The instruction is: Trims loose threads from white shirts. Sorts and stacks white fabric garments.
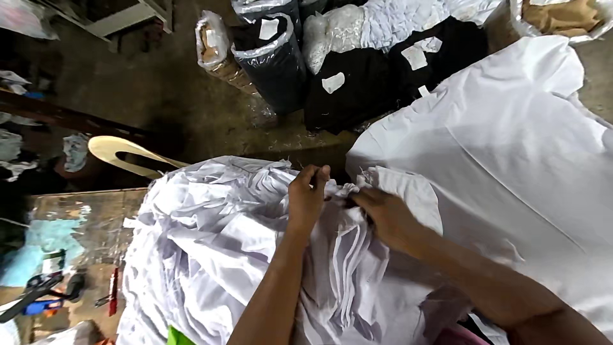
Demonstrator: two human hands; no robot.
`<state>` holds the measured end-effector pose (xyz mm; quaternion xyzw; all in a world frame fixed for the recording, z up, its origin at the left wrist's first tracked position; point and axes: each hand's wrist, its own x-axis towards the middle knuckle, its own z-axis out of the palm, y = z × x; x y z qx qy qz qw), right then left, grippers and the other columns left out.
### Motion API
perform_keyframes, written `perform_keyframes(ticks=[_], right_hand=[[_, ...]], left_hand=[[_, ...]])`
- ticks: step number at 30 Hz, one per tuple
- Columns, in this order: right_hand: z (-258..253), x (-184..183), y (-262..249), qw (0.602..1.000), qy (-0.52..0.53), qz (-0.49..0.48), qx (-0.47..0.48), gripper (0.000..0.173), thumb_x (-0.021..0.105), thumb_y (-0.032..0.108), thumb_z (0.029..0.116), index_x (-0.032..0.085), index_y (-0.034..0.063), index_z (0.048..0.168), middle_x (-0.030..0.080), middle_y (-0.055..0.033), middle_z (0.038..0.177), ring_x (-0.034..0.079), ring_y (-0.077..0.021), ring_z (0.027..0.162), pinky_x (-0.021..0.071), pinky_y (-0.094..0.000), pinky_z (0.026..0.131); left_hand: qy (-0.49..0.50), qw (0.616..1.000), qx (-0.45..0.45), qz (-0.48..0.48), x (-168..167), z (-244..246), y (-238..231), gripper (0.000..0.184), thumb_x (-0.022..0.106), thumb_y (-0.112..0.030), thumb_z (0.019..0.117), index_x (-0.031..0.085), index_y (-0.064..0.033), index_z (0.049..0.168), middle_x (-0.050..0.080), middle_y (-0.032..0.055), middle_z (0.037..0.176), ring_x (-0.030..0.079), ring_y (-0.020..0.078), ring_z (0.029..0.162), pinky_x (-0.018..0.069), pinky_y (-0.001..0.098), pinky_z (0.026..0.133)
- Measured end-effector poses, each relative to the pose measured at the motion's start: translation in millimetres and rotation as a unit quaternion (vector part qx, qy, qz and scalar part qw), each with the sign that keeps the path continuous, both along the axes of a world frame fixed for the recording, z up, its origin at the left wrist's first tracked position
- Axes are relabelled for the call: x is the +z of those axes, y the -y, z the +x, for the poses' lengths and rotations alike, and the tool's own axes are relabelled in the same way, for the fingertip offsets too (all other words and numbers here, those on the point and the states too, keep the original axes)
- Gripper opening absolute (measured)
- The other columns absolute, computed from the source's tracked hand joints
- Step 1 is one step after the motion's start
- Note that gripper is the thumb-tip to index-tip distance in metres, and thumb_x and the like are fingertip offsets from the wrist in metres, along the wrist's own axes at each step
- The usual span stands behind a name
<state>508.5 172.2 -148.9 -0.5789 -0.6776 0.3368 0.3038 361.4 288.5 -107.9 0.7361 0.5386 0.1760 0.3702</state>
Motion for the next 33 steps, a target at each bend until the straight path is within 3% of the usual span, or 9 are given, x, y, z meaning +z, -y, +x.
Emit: perform_keyframes(ticks=[2, 6, 10, 15, 18, 20, 23, 27, 33], right_hand=[[-34, -4, 28, 0.993, 0.035, 0.107, -0.031, 0.022, 0.066, 0.014, 0.0947, 0.072, 0.0015, 0.112, 0.073, -0.0152, 0.099, 0.072, -0.0332, 0.092, 0.0601, -0.0451, 0.077], [-55, -1, 35, 0.98, 0.09, 0.17, -0.046, 0.02, 0.061, 0.009, 0.0951, 0.072, 0.0007, 0.108, 0.073, -0.0134, 0.095, 0.071, -0.0309, 0.086, 0.0593, -0.0375, 0.071], [-53, 6, 37, 0.978, 0.109, 0.173, -0.042, 0.021, 0.059, 0.003, 0.0921, 0.073, 0.0017, 0.107, 0.073, -0.0128, 0.093, 0.072, -0.0289, 0.082, 0.0595, -0.0364, 0.067], [-13, 16, 40, 0.992, -0.056, 0.11, -0.01, 0.026, 0.065, 0.021, 0.0983, 0.071, 0.0013, 0.114, 0.072, -0.0151, 0.115, 0.073, -0.0255, 0.098, 0.061, -0.0371, 0.081], [26, 4, 26, 0.985, -0.122, 0.032, -0.114, 0.027, 0.063, 0.019, 0.0995, 0.071, -0.0018, 0.114, 0.07, -0.0164, 0.111, 0.07, -0.0187, 0.088, 0.0597, -0.0314, 0.075], [47, -10, 15, 0.984, -0.08, -0.052, -0.151, 0.027, 0.064, 0.018, 0.1, 0.069, -0.0036, 0.116, 0.068, -0.0193, 0.11, 0.069, -0.0263, 0.085, 0.0589, -0.0423, 0.076], [61, -27, 5, 0.971, -0.105, -0.12, -0.178, 0.025, 0.064, 0.015, 0.1009, 0.067, -0.0053, 0.116, 0.069, -0.0194, 0.103, 0.068, -0.0264, 0.085, 0.058, -0.0431, 0.079], [62, -39, -1, 0.951, -0.168, -0.147, -0.212, 0.023, 0.063, 0.015, 0.1023, 0.065, -0.0041, 0.115, 0.067, -0.0154, 0.095, 0.063, -0.0189, 0.076, 0.0551, -0.037, 0.071], [62, -42, 4, 0.97, -0.156, -0.139, -0.127, 0.026, 0.066, 0.014, 0.099, 0.066, -0.0052, 0.116, 0.069, -0.0179, 0.104, 0.068, -0.0216, 0.088, 0.0572, -0.0377, 0.083]], left_hand=[[-0.008, 0.998, -0.037, -0.044, 3, -3, -7, 0.035, 0.052, -0.024, 0.1073, 0.066, -0.0022, 0.083, 0.061, -0.0037, 0.069, 0.053, -0.0003, 0.062, 0.0454, 0.0195, 0.062], [-0.09, 0.969, -0.223, -0.062, 2, 15, -12, 0.022, 0.069, -0.019, 0.098, 0.075, 0.0015, 0.097, 0.07, 0.0154, 0.106, 0.068, 0.0246, 0.094, 0.0566, 0.0422, 0.086], [-0.245, 0.894, -0.333, -0.175, -5, 50, -4, 0.046, 0.074, -0.034, 0.0947, 0.069, -0.0019, 0.127, 0.06, 0.0217, 0.132, 0.054, 0.0373, 0.127, 0.0439, 0.0528, 0.108], [-0.148, 0.95, -0.253, -0.105, -18, 43, 3, 0.017, 0.065, -0.012, 0.0995, 0.075, 0.0021, 0.101, 0.066, 0.0184, 0.105, 0.065, 0.0298, 0.099, 0.0529, 0.0458, 0.091], [-0.031, 0.989, -0.117, -0.087, -22, 27, 5, 0.016, 0.061, -0.009, 0.1012, 0.071, 0.0034, 0.104, 0.066, 0.0141, 0.104, 0.064, 0.0179, 0.087, 0.0545, 0.0357, 0.082], [0.002, 0.992, -0.081, -0.1, -22, 25, 4, 0.017, 0.058, -0.012, 0.1038, 0.067, 0.0022, 0.104, 0.062, 0.0101, 0.102, 0.059, 0.012, 0.082, 0.0509, 0.0298, 0.076], [-0.03, 0.987, -0.152, -0.052, -25, 32, 10, 0.016, 0.068, -0.009, 0.0962, 0.07, 0.0052, 0.103, 0.066, 0.0173, 0.102, 0.065, 0.0219, 0.085, 0.0556, 0.0374, 0.078], [-0.151, 0.941, -0.258, -0.156, -18, 45, 9, 0.034, 0.076, -0.022, 0.0924, 0.073, -0.0028, 0.12, 0.06, 0.0209, 0.122, 0.057, 0.0347, 0.115, 0.0482, 0.0502, 0.099], [-0.041, 0.983, -0.173, -0.047, -23, 36, 10, 0.012, 0.067, -0.006, 0.0969, 0.072, 0.0048, 0.099, 0.064, 0.0191, 0.107, 0.064, 0.0252, 0.093, 0.055, 0.0381, 0.083]])
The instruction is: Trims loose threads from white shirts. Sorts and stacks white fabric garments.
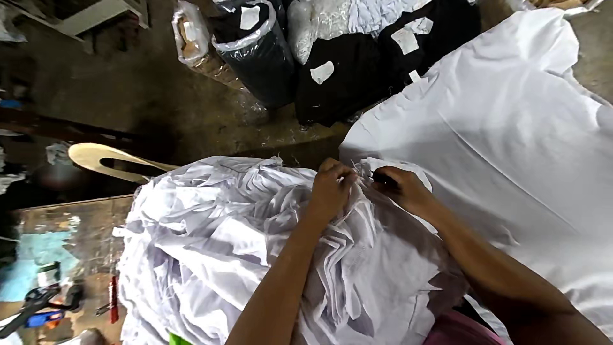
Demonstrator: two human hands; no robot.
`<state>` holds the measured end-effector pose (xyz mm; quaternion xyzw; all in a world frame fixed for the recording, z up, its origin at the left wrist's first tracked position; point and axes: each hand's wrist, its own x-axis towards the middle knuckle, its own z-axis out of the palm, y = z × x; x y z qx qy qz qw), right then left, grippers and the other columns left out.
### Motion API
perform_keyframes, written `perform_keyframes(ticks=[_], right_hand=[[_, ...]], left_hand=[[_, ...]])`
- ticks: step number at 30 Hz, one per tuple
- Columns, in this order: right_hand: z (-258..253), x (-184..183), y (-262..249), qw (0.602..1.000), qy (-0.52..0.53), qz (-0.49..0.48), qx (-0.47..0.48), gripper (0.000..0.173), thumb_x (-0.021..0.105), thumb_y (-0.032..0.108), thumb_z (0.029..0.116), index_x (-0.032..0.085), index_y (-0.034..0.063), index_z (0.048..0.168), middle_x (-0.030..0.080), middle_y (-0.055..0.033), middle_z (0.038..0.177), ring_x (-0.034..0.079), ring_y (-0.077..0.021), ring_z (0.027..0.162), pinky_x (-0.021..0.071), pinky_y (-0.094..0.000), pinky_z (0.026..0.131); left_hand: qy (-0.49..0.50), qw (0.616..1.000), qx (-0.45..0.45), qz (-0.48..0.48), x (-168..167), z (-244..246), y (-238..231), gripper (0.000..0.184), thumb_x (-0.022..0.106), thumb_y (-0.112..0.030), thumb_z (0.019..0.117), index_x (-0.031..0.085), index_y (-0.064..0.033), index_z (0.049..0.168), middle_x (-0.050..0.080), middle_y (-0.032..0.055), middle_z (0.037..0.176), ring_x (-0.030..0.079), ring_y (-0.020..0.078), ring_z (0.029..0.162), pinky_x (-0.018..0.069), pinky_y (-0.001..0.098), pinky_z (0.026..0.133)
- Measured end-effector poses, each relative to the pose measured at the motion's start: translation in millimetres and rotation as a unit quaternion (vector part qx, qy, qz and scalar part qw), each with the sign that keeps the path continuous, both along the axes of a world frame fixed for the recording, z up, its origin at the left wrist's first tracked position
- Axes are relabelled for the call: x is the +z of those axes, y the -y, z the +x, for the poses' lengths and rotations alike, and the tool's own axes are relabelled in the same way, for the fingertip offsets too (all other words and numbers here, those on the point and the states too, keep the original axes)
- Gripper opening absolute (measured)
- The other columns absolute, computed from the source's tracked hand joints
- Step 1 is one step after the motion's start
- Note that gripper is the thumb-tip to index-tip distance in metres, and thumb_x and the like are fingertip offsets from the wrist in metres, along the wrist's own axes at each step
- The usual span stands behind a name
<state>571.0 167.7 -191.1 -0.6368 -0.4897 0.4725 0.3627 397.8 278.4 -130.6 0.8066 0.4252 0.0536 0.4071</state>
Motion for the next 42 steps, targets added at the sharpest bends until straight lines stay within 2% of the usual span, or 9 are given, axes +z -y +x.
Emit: perform_keyframes(ticks=[4, 8, 10, 13, 16, 22, 26, 32, 42], right_hand=[[0, -3, 2, 0.999, 0.007, 0.01, -0.035, 0.023, 0.062, 0.013, 0.1011, 0.067, -0.0047, 0.115, 0.069, -0.0159, 0.097, 0.066, -0.0198, 0.08, 0.0565, -0.0377, 0.075], [-3, -12, -1, 0.98, -0.064, 0.028, -0.184, 0.023, 0.055, 0.018, 0.1047, 0.062, -0.0014, 0.116, 0.061, -0.0059, 0.083, 0.053, -0.0072, 0.062, 0.0476, -0.0252, 0.057], [-4, -8, -1, 0.982, -0.101, -0.007, -0.161, 0.024, 0.057, 0.018, 0.1046, 0.061, -0.0008, 0.118, 0.063, -0.0077, 0.094, 0.056, -0.008, 0.068, 0.0494, -0.0259, 0.061], [-9, -10, -2, 0.995, -0.096, -0.029, -0.013, 0.036, 0.067, 0.021, 0.0987, 0.062, -0.0017, 0.126, 0.064, -0.0162, 0.115, 0.064, -0.0176, 0.086, 0.0562, -0.0338, 0.076], [-21, -7, -4, 0.999, -0.042, 0.001, 0.025, 0.025, 0.066, 0.017, 0.0983, 0.07, -0.0054, 0.109, 0.068, -0.0173, 0.101, 0.065, -0.021, 0.086, 0.0545, -0.0367, 0.08], [-17, 8, -7, 0.992, -0.026, 0.106, -0.057, 0.012, 0.067, 0.009, 0.0953, 0.069, -0.0022, 0.092, 0.062, -0.0063, 0.084, 0.056, -0.0057, 0.069, 0.0499, -0.0202, 0.064], [-24, 16, -6, 0.988, 0.031, 0.139, -0.055, 0.011, 0.068, 0.007, 0.0931, 0.07, -0.0033, 0.091, 0.063, -0.0101, 0.084, 0.058, -0.0087, 0.068, 0.0503, -0.0211, 0.062], [-12, 14, -2, 0.996, 0.082, -0.016, 0.025, 0.034, 0.062, 0.022, 0.1024, 0.06, -0.0059, 0.122, 0.066, -0.0202, 0.109, 0.067, -0.0279, 0.09, 0.0562, -0.045, 0.084], [-16, 4, -12, 0.989, 0.075, 0.114, -0.064, 0.02, 0.062, 0.008, 0.1001, 0.07, -0.0049, 0.112, 0.072, -0.0166, 0.101, 0.071, -0.0233, 0.084, 0.0594, -0.0409, 0.079]], left_hand=[[0.071, 0.997, 0.025, 0.005, 1, -2, 1, 0.012, 0.069, -0.01, 0.0959, 0.071, 0.0019, 0.098, 0.063, 0.0132, 0.102, 0.061, 0.0165, 0.089, 0.0524, 0.0299, 0.078], [-0.053, 0.986, -0.133, -0.086, 29, 7, 11, 0.039, 0.08, -0.041, 0.086, 0.077, -0.0083, 0.107, 0.062, 0.0146, 0.13, 0.05, 0.0345, 0.129, 0.0382, 0.0573, 0.109], [-0.149, 0.957, -0.229, -0.094, 45, 9, 20, 0.045, 0.074, -0.046, 0.0905, 0.076, -0.0031, 0.105, 0.064, 0.019, 0.128, 0.049, 0.0381, 0.132, 0.0306, 0.059, 0.114], [-0.264, 0.93, -0.243, -0.085, 61, -2, 21, 0.048, 0.061, -0.041, 0.1005, 0.072, 0.0054, 0.095, 0.068, 0.0246, 0.107, 0.059, 0.0422, 0.117, 0.0417, 0.0569, 0.105], [-0.304, 0.931, -0.174, -0.105, 55, -17, 19, 0.046, 0.063, -0.039, 0.1004, 0.07, 0.0058, 0.102, 0.066, 0.0255, 0.105, 0.059, 0.0437, 0.112, 0.0438, 0.0587, 0.101], [-0.082, 0.968, -0.098, 0.215, 20, -16, 33, 0.029, 0.074, -0.023, 0.0904, 0.075, -0.0021, 0.111, 0.072, 0.0145, 0.083, 0.07, 0.0342, 0.082, 0.0533, 0.0529, 0.081], [-0.117, 0.988, -0.087, 0.058, 17, 8, 18, 0.018, 0.067, -0.003, 0.0925, 0.075, 0.0004, 0.108, 0.068, 0.0192, 0.106, 0.066, 0.0352, 0.102, 0.0533, 0.0524, 0.091], [-0.021, 0.992, 0.025, 0.12, 0, -2, 16, 0.014, 0.069, -0.01, 0.0965, 0.072, 0.0034, 0.096, 0.067, 0.0176, 0.097, 0.068, 0.028, 0.081, 0.0584, 0.045, 0.074], [0.047, 0.992, -0.007, 0.115, 11, -14, 23, 0.01, 0.07, -0.008, 0.0933, 0.074, 0.0005, 0.093, 0.068, 0.0157, 0.103, 0.065, 0.0275, 0.1, 0.0531, 0.0425, 0.091]])
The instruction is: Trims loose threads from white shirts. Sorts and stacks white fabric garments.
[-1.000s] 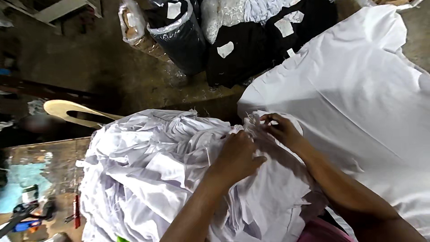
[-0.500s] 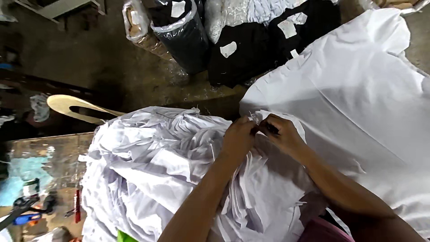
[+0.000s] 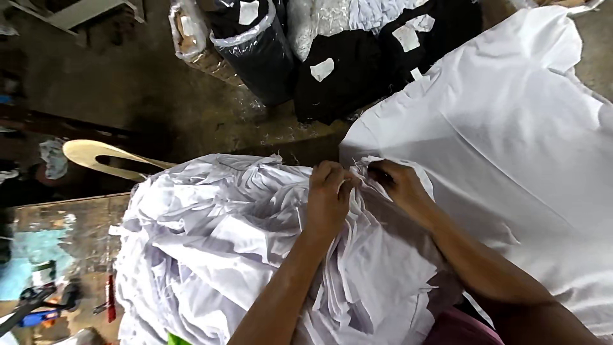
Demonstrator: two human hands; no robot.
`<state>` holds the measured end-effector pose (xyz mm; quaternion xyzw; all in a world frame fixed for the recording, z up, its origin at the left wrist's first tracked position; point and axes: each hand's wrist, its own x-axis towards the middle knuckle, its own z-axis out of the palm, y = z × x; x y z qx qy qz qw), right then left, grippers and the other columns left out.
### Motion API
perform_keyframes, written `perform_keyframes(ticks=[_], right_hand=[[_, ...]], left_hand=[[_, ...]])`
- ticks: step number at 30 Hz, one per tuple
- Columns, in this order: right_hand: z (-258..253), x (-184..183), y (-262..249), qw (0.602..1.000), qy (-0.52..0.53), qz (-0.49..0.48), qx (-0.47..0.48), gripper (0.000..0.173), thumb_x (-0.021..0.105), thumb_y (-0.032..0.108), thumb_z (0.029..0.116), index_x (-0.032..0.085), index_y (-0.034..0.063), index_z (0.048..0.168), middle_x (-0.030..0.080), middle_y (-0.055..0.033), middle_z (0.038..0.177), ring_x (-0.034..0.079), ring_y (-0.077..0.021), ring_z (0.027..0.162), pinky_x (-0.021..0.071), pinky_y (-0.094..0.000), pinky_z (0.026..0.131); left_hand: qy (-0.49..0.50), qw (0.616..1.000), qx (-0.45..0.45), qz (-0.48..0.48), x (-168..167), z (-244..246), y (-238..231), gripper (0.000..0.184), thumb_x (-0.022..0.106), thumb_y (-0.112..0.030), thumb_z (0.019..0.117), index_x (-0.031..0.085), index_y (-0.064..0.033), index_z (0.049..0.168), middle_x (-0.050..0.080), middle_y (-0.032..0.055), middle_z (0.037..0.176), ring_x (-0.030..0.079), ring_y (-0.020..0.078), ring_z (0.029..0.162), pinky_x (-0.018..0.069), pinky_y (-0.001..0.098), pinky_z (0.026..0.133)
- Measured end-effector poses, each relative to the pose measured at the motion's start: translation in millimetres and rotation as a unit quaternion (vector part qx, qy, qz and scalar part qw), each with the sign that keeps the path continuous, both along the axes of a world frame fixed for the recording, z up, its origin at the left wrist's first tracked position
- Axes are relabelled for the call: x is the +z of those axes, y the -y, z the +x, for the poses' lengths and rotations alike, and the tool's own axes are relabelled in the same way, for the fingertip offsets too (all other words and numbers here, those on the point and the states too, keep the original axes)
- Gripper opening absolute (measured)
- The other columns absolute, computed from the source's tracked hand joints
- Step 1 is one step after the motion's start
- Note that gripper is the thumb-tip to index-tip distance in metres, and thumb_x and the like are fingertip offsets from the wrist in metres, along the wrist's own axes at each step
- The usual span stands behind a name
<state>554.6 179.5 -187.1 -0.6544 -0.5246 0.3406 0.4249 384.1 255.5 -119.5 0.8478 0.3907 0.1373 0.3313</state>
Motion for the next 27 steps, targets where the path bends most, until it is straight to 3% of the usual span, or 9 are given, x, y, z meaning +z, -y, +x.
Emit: perform_keyframes(ticks=[3, 6, 8, 11, 13, 15, 17, 20, 27], right_hand=[[11, -1, 0, 0.99, -0.135, 0.028, 0.02, 0.027, 0.059, 0.014, 0.1016, 0.066, -0.0013, 0.122, 0.067, -0.0071, 0.096, 0.06, -0.0056, 0.068, 0.0542, -0.0221, 0.063], [9, -11, 7, 0.96, -0.206, 0.022, 0.19, 0.031, 0.059, 0.02, 0.1027, 0.067, -0.0054, 0.12, 0.072, -0.0093, 0.103, 0.066, -0.0032, 0.086, 0.0558, -0.0212, 0.08], [5, -17, 14, 0.95, -0.198, 0.046, 0.238, 0.033, 0.058, 0.017, 0.1032, 0.067, -0.0096, 0.12, 0.073, -0.0152, 0.106, 0.067, -0.005, 0.096, 0.0538, -0.0217, 0.09], [3, -18, 26, 0.953, -0.161, 0.07, 0.246, 0.031, 0.056, 0.015, 0.1031, 0.067, -0.0079, 0.12, 0.072, -0.0144, 0.107, 0.067, -0.0059, 0.098, 0.0525, -0.0209, 0.092], [-1, -13, 32, 0.962, -0.111, 0.073, 0.237, 0.03, 0.059, 0.014, 0.1008, 0.069, -0.0067, 0.119, 0.073, -0.0188, 0.107, 0.07, -0.0192, 0.099, 0.0541, -0.031, 0.093], [-2, -12, 34, 0.962, -0.091, 0.084, 0.242, 0.029, 0.06, 0.017, 0.1015, 0.07, -0.0052, 0.118, 0.073, -0.0188, 0.107, 0.07, -0.0215, 0.101, 0.0541, -0.0315, 0.094], [-2, -10, 33, 0.963, -0.09, 0.079, 0.242, 0.029, 0.061, 0.017, 0.101, 0.071, -0.0041, 0.118, 0.073, -0.018, 0.106, 0.069, -0.0207, 0.1, 0.054, -0.0303, 0.094], [3, -5, 30, 0.969, -0.081, 0.07, 0.225, 0.027, 0.06, 0.013, 0.1006, 0.07, -0.0047, 0.118, 0.073, -0.0174, 0.105, 0.071, -0.0188, 0.097, 0.0556, -0.0297, 0.091], [14, 10, -1, 0.992, 0.061, 0.017, 0.111, 0.023, 0.07, 0.013, 0.0958, 0.071, 0.0011, 0.115, 0.069, -0.0149, 0.102, 0.069, -0.0257, 0.08, 0.0593, -0.045, 0.072]], left_hand=[[-0.124, 0.95, -0.185, -0.221, 37, -12, 31, 0.018, 0.065, -0.015, 0.0978, 0.075, -0.0012, 0.105, 0.072, 0.0167, 0.113, 0.066, 0.0306, 0.112, 0.0509, 0.0486, 0.1], [-0.06, 0.874, -0.332, -0.35, 54, -15, 51, 0.024, 0.062, -0.018, 0.1013, 0.074, 0.0012, 0.107, 0.074, 0.0141, 0.113, 0.071, 0.0226, 0.105, 0.0556, 0.0389, 0.094], [-0.002, 0.867, -0.317, -0.385, 56, -18, 45, 0.025, 0.06, -0.018, 0.1022, 0.074, 0.0029, 0.104, 0.075, 0.0116, 0.104, 0.071, 0.0148, 0.094, 0.0575, 0.03, 0.087], [0.025, 0.94, -0.117, -0.318, 59, -17, 17, 0.026, 0.053, -0.013, 0.1039, 0.071, 0.0031, 0.095, 0.071, 0.0022, 0.084, 0.065, 0.0017, 0.074, 0.0553, 0.0206, 0.072], [-0.047, 0.985, -0.008, -0.163, 46, -11, -6, 0.018, 0.058, -0.011, 0.1019, 0.073, 0.0004, 0.102, 0.072, 0.0072, 0.092, 0.067, 0.0109, 0.078, 0.0561, 0.0297, 0.074], [-0.115, 0.99, -0.018, -0.079, 23, -8, -23, 0.018, 0.064, -0.007, 0.098, 0.074, -0.0019, 0.112, 0.069, 0.0148, 0.11, 0.068, 0.0243, 0.091, 0.0571, 0.0411, 0.08], [-0.168, 0.978, -0.066, -0.108, 5, -3, -31, 0.023, 0.066, -0.008, 0.0977, 0.074, -0.003, 0.119, 0.064, 0.0191, 0.123, 0.062, 0.0332, 0.112, 0.0521, 0.0497, 0.096], [-0.16, 0.983, -0.051, -0.072, -7, 1, -32, 0.012, 0.066, -0.007, 0.0978, 0.075, 0.0008, 0.102, 0.068, 0.0193, 0.111, 0.067, 0.0328, 0.104, 0.0543, 0.0497, 0.093], [-0.127, 0.992, -0.003, 0.021, 2, -7, -34, 0.016, 0.059, -0.006, 0.1017, 0.068, 0.0065, 0.104, 0.066, 0.0235, 0.112, 0.066, 0.0372, 0.105, 0.0539, 0.0515, 0.092]])
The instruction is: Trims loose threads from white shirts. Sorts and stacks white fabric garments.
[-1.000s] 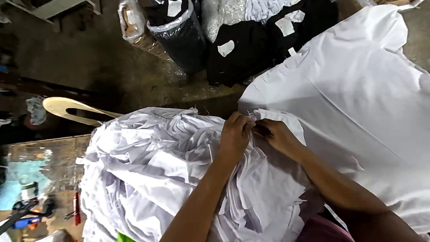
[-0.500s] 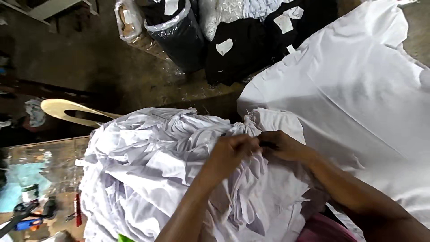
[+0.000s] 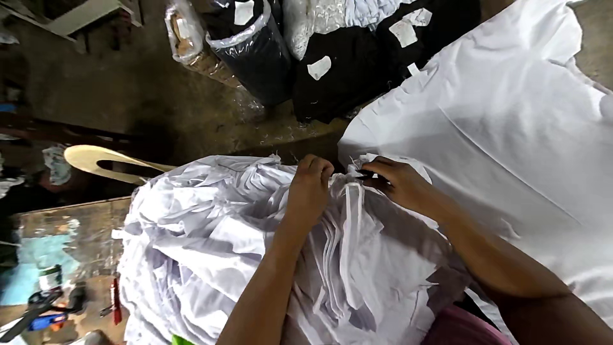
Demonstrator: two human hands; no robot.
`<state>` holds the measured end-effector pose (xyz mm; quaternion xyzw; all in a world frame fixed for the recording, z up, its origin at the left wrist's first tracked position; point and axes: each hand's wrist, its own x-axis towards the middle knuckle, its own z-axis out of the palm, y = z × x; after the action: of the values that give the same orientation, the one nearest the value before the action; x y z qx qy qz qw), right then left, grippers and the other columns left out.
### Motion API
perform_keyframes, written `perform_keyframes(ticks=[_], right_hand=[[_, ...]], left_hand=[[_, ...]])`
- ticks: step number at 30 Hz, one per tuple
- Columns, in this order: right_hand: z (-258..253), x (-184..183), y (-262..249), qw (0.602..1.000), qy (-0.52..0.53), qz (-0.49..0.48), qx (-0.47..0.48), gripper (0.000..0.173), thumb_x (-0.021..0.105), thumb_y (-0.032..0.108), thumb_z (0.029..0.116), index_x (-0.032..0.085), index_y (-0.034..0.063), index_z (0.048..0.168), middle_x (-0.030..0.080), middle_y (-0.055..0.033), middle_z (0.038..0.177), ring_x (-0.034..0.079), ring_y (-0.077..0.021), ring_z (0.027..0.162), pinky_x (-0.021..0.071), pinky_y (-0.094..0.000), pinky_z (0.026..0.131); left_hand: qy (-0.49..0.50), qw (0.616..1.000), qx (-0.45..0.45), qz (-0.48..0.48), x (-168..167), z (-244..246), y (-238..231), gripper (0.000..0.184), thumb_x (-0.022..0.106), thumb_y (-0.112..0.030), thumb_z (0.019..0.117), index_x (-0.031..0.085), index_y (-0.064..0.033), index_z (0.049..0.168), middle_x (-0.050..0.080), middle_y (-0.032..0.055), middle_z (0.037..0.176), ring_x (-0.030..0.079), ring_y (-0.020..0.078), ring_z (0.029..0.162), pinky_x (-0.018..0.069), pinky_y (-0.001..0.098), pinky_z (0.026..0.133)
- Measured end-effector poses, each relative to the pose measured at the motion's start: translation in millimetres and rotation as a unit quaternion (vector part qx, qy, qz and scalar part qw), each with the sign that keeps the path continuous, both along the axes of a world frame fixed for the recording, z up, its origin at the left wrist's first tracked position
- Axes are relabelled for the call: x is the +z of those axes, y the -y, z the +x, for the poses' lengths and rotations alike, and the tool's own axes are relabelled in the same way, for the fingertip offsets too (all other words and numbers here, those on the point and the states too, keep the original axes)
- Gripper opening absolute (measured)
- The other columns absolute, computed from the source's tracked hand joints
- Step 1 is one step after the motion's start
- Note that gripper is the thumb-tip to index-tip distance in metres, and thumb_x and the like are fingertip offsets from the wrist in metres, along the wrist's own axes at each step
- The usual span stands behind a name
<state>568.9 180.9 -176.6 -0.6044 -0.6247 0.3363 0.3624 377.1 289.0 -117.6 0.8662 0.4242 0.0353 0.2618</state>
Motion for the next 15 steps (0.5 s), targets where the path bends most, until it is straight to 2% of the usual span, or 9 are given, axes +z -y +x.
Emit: perform_keyframes(ticks=[3, 5, 7, 8, 9, 11, 13, 15], right_hand=[[-5, 2, -12, 1.0, 0.023, -0.014, 0.003, 0.02, 0.066, 0.015, 0.0987, 0.072, 0.0016, 0.112, 0.069, -0.0147, 0.098, 0.07, -0.0282, 0.082, 0.0588, -0.0484, 0.074], [-5, 1, -17, 0.999, 0.021, -0.021, -0.018, 0.019, 0.064, 0.015, 0.1006, 0.073, 0.0019, 0.11, 0.071, -0.0144, 0.098, 0.07, -0.0287, 0.085, 0.0585, -0.0497, 0.077], [-2, -2, -20, 0.999, 0.018, -0.018, -0.019, 0.019, 0.065, 0.015, 0.1002, 0.074, 0.0016, 0.111, 0.071, -0.0145, 0.098, 0.071, -0.029, 0.086, 0.0589, -0.0506, 0.078], [2, -2, -21, 1.0, 0.017, -0.021, -0.002, 0.02, 0.065, 0.015, 0.0996, 0.073, 0.0013, 0.112, 0.071, -0.0142, 0.097, 0.071, -0.0281, 0.085, 0.059, -0.0495, 0.079], [8, -2, -21, 0.999, 0.014, -0.032, 0.023, 0.021, 0.066, 0.015, 0.0993, 0.073, 0.0011, 0.114, 0.071, -0.0141, 0.098, 0.07, -0.0269, 0.085, 0.0586, -0.0477, 0.08], [20, 0, -19, 0.996, 0.021, -0.063, 0.058, 0.021, 0.067, 0.014, 0.0988, 0.073, 0.0017, 0.114, 0.071, -0.0146, 0.099, 0.07, -0.0268, 0.086, 0.0581, -0.0468, 0.082], [33, 1, -18, 0.995, 0.042, -0.075, 0.051, 0.02, 0.069, 0.015, 0.0976, 0.073, 0.0032, 0.113, 0.07, -0.014, 0.098, 0.069, -0.0274, 0.084, 0.0579, -0.0482, 0.079], [37, 1, -18, 0.996, 0.04, -0.056, 0.05, 0.02, 0.072, 0.017, 0.0955, 0.074, 0.0048, 0.112, 0.069, -0.0116, 0.095, 0.068, -0.0235, 0.081, 0.0587, -0.0433, 0.075]], left_hand=[[0.027, 1.0, 0.012, -0.008, -3, 1, 4, 0.014, 0.063, -0.007, 0.0994, 0.071, 0.0039, 0.103, 0.067, 0.0199, 0.11, 0.068, 0.0317, 0.097, 0.0568, 0.0476, 0.085], [0.017, 0.999, 0.017, -0.043, -3, 4, 11, 0.018, 0.066, -0.012, 0.0981, 0.07, 0.0023, 0.109, 0.067, 0.0191, 0.11, 0.068, 0.0308, 0.097, 0.057, 0.0468, 0.084], [-0.052, 0.993, -0.028, -0.107, 2, 6, 26, 0.03, 0.064, -0.016, 0.0981, 0.068, -0.0006, 0.123, 0.065, 0.0208, 0.124, 0.064, 0.035, 0.114, 0.0527, 0.0525, 0.097], [-0.087, 0.987, -0.083, -0.108, 4, 7, 37, 0.033, 0.062, -0.017, 0.0982, 0.069, -0.0018, 0.127, 0.062, 0.0227, 0.133, 0.059, 0.0387, 0.125, 0.0485, 0.0563, 0.103], [-0.101, 0.982, -0.136, -0.087, 5, 7, 50, 0.03, 0.062, -0.02, 0.0976, 0.072, -0.0023, 0.12, 0.061, 0.0257, 0.136, 0.057, 0.0432, 0.128, 0.0464, 0.0604, 0.103], [-0.125, 0.971, -0.2, -0.045, 10, 7, 68, 0.026, 0.058, -0.021, 0.0999, 0.076, -0.0054, 0.111, 0.06, 0.0291, 0.134, 0.057, 0.0471, 0.126, 0.047, 0.0612, 0.099], [-0.132, 0.966, -0.221, -0.016, 14, 5, 77, 0.025, 0.057, -0.018, 0.1011, 0.076, -0.0071, 0.112, 0.063, 0.0268, 0.128, 0.061, 0.0445, 0.118, 0.0514, 0.0566, 0.093], [-0.129, 0.965, -0.227, -0.012, 16, 3, 83, 0.024, 0.056, -0.012, 0.0999, 0.075, -0.0044, 0.111, 0.065, 0.025, 0.122, 0.065, 0.042, 0.113, 0.0544, 0.0533, 0.09]])
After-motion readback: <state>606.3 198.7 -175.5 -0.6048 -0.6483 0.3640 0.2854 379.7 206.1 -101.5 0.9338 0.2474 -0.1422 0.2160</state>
